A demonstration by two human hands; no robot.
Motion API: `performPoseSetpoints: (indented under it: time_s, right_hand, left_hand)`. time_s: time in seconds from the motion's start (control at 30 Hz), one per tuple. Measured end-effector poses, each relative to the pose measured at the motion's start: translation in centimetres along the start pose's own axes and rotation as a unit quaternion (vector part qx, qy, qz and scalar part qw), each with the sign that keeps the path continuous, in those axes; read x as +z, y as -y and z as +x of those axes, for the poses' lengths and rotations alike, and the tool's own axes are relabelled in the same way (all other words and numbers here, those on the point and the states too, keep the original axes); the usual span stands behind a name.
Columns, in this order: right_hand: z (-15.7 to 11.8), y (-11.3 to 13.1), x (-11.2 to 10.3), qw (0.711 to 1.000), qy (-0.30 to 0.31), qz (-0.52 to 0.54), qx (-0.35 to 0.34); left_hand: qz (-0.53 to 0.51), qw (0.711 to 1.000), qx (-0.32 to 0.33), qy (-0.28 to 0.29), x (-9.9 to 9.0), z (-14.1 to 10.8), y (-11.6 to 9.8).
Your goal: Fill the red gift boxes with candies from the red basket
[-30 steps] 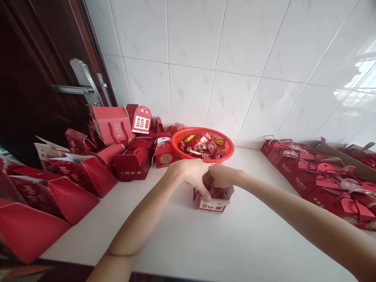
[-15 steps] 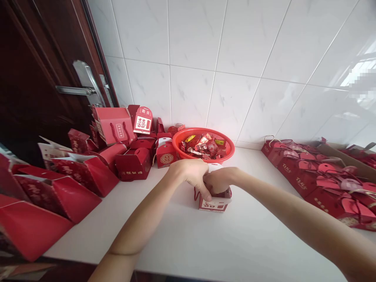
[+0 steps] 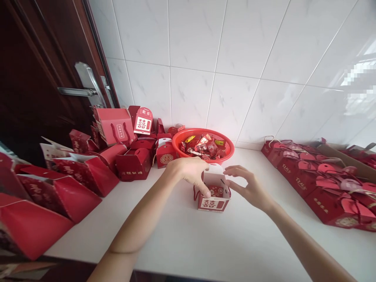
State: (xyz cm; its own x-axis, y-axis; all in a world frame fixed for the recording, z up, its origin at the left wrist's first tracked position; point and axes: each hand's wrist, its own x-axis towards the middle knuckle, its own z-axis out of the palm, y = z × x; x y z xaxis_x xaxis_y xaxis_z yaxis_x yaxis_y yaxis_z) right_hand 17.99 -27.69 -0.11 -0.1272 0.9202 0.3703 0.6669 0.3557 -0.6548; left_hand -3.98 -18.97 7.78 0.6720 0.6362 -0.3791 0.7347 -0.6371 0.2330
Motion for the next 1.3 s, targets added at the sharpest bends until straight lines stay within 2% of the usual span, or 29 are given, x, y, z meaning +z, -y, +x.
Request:
performPoseSetpoints:
  time_s: [0.13,0.27,0.33,0.5,0.57,0.67,0.77,0.9,0.97,1.03,1.17,1.3]
  right_hand:
    - [-1.0,-0.6,2.0,0.998,-0.022,0.046,0.022]
    - [-1.5,-1.1,3.4,0.997,-0.023,0.072,0.007]
    - [-1.6,-1.5,3.8,0.996,-0.029,0.089,-0.003]
    - [-1.9,-2.2,3.9,0.991,-0.030,0.126,0.017]
    - [-2.0,-2.2,3.8,0.990,-0.032,0.135,0.021]
    - [-2.0,-2.2,3.9,0.988,-0.043,0.146,0.026]
    - [-2.0,-2.2,3.9,0.989,-0.048,0.140,0.022]
    - [-2.1,-2.0,3.8,0.990,-0.043,0.133,0.026]
    - [-2.3,-1.8,3.6,0.988,-0.047,0.141,0.039]
    - [-2.6,-1.8,3.4,0.985,-0.055,0.156,0.045]
    - [-3.4,-1.8,3.2,0.986,-0.048,0.161,0.004]
    - [-4.0,-2.1,3.6,0.988,-0.035,0.150,-0.017]
  left_hand:
    - [-0.007,0.999,0.012,-0.037,0.0,0.0,0.6]
    - [-0.040,0.995,0.042,-0.080,0.0,0.1,0.4]
    - [-0.049,0.993,0.057,-0.094,0.1,0.3,0.1]
    - [-0.062,0.990,0.106,-0.075,1.5,1.7,0.1]
    - [-0.077,0.985,0.117,-0.104,2.3,2.1,0.4]
    - [-0.092,0.976,0.074,-0.181,3.6,2.6,0.7]
    - [-0.109,0.962,-0.021,-0.248,4.8,2.8,0.4]
    - [-0.128,0.944,-0.103,-0.286,6.2,3.4,0.2]
    - [-0.156,0.937,-0.103,-0.295,6.8,4.0,0.3]
    - [-0.194,0.926,-0.071,-0.315,7.5,4.6,0.5]
    - [-0.257,0.895,0.004,-0.366,8.6,5.4,0.7]
    - [-0.271,0.882,0.007,-0.386,9.3,4.9,0.2]
